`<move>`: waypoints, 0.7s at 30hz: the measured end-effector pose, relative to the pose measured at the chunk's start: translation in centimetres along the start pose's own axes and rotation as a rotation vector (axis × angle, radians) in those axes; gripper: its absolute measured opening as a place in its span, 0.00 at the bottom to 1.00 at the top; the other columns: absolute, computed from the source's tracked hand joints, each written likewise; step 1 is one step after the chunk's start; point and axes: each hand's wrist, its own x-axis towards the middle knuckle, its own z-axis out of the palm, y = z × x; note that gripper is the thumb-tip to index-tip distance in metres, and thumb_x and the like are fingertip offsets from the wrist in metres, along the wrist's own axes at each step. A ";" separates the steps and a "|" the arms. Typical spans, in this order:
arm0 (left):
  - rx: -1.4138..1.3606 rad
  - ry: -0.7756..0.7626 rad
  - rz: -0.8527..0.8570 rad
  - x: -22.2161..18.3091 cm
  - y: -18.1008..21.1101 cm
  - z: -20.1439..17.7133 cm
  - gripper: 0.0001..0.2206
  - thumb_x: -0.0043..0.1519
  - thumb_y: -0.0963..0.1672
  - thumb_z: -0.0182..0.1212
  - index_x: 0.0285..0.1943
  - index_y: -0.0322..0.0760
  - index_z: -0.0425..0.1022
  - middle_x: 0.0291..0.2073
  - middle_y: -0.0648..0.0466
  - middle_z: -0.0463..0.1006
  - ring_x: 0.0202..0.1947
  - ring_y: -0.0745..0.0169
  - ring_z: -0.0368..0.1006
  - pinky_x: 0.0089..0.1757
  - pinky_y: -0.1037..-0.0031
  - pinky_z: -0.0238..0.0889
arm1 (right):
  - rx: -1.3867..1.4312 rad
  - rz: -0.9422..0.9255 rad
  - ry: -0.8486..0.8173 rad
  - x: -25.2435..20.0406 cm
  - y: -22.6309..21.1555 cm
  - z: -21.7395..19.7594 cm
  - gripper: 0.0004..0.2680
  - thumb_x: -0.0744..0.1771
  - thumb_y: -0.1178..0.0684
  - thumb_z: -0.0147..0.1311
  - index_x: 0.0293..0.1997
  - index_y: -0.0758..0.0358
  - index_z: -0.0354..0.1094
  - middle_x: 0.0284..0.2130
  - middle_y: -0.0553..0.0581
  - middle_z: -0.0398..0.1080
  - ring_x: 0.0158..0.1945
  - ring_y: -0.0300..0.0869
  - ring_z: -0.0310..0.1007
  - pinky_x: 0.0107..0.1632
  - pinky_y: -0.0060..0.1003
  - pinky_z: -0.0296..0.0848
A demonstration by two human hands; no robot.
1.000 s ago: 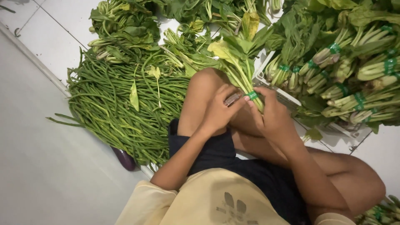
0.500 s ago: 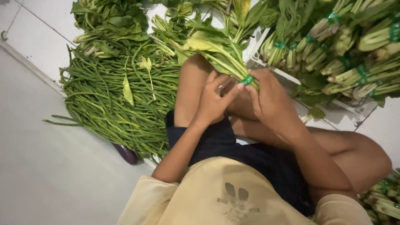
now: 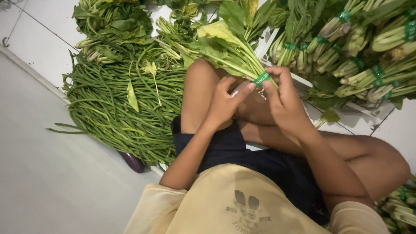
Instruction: Bundling leafy green vegetables using green tape and scissors.
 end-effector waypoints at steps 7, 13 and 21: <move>-0.093 -0.024 -0.161 0.8 -2.2 0.7 0.24 0.55 0.53 0.76 0.46 0.29 0.78 0.36 0.44 0.72 0.27 0.55 0.79 0.34 0.73 0.76 | 0.349 0.062 -0.051 0.4 3.4 -0.2 0.09 0.75 0.57 0.36 0.63 0.65 0.52 0.37 0.57 0.65 0.30 0.31 0.57 0.29 0.25 0.62; 0.014 0.172 -0.067 0.4 1.4 1.6 0.29 0.52 0.53 0.76 0.52 0.33 0.68 0.47 0.46 0.70 0.57 0.45 0.70 0.53 0.47 0.70 | 0.235 -0.037 -0.002 0.4 2.0 -0.1 0.10 0.75 0.56 0.38 0.63 0.70 0.52 0.30 0.56 0.60 0.27 0.34 0.59 0.28 0.27 0.63; 0.326 0.342 0.433 -0.7 4.1 0.5 0.09 0.58 0.44 0.72 0.27 0.45 0.75 0.17 0.58 0.75 0.18 0.61 0.74 0.25 0.78 0.66 | 0.168 -0.058 0.149 -0.3 1.6 2.3 0.13 0.74 0.52 0.42 0.65 0.68 0.51 0.39 0.58 0.62 0.36 0.36 0.63 0.36 0.31 0.72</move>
